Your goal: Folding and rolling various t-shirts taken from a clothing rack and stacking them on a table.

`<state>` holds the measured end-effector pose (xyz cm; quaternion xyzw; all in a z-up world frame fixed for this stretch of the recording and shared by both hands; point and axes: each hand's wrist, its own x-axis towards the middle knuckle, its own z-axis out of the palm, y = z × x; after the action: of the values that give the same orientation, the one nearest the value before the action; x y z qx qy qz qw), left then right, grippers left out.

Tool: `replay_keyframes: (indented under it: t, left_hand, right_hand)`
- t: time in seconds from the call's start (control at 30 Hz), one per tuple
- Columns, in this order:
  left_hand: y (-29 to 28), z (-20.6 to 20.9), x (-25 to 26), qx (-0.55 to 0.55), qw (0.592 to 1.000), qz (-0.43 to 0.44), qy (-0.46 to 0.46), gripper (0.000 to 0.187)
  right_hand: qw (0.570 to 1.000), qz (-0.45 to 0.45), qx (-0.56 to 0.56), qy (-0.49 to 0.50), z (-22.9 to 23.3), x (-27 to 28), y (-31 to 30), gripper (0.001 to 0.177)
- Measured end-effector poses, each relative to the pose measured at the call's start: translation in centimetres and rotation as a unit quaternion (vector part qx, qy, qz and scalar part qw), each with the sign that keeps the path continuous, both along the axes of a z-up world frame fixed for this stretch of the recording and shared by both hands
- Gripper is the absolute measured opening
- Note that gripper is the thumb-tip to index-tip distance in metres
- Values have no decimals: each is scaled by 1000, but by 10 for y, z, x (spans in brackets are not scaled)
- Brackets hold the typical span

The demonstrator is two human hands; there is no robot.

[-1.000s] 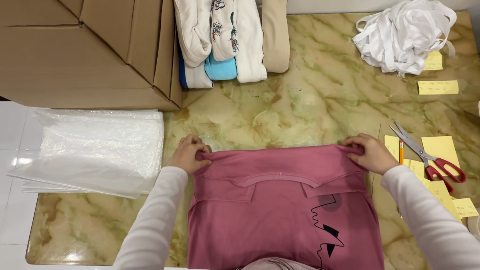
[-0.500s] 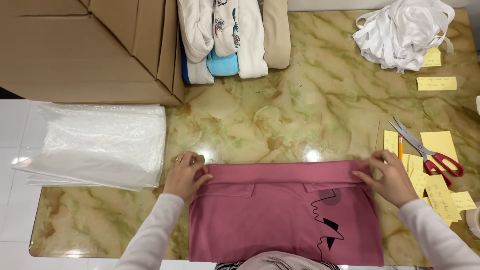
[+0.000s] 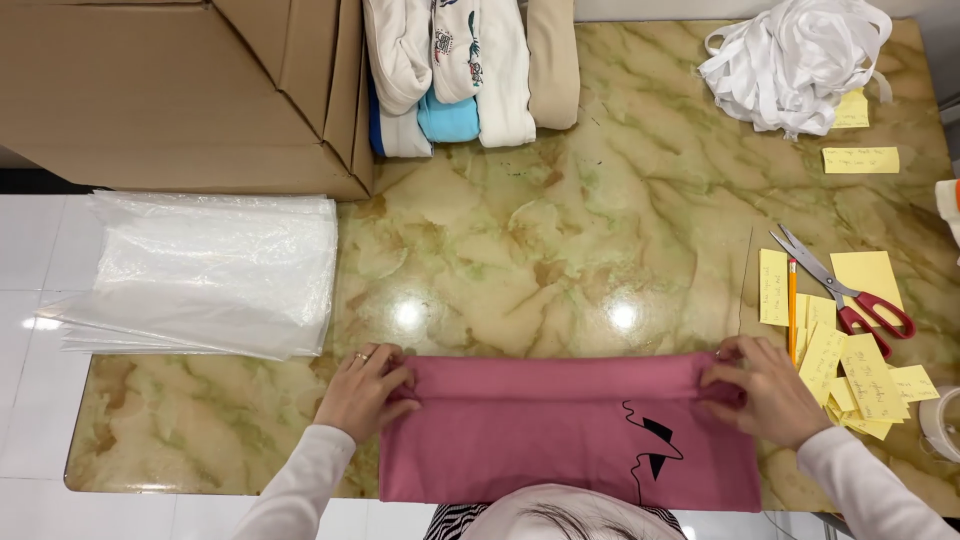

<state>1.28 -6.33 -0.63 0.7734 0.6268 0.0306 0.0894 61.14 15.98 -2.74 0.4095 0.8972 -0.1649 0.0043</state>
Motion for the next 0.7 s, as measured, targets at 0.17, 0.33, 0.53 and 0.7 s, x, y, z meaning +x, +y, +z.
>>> replay_keyframes:
  t: [0.17, 0.33, 0.53, 0.7]
  left_hand:
    - [6, -5, 4, -36, 990, 100, -92, 39]
    - [26, -7, 3, -185, 970, 158, -2, 74]
    - [2, 2, 11, -91, 993, -28, 67, 68]
    - [-68, -26, 17, -22, 992, -80, 95, 32]
  right_hand:
    - [998, -32, 45, 28, 0, -10, 0, 26]
    - [988, -58, -114, -84, 2, -22, 17, 50]
    - [998, 28, -8, 50, 6, -3, -6, 17]
    - [998, 36, -46, -35, -5, 33, -71, 26]
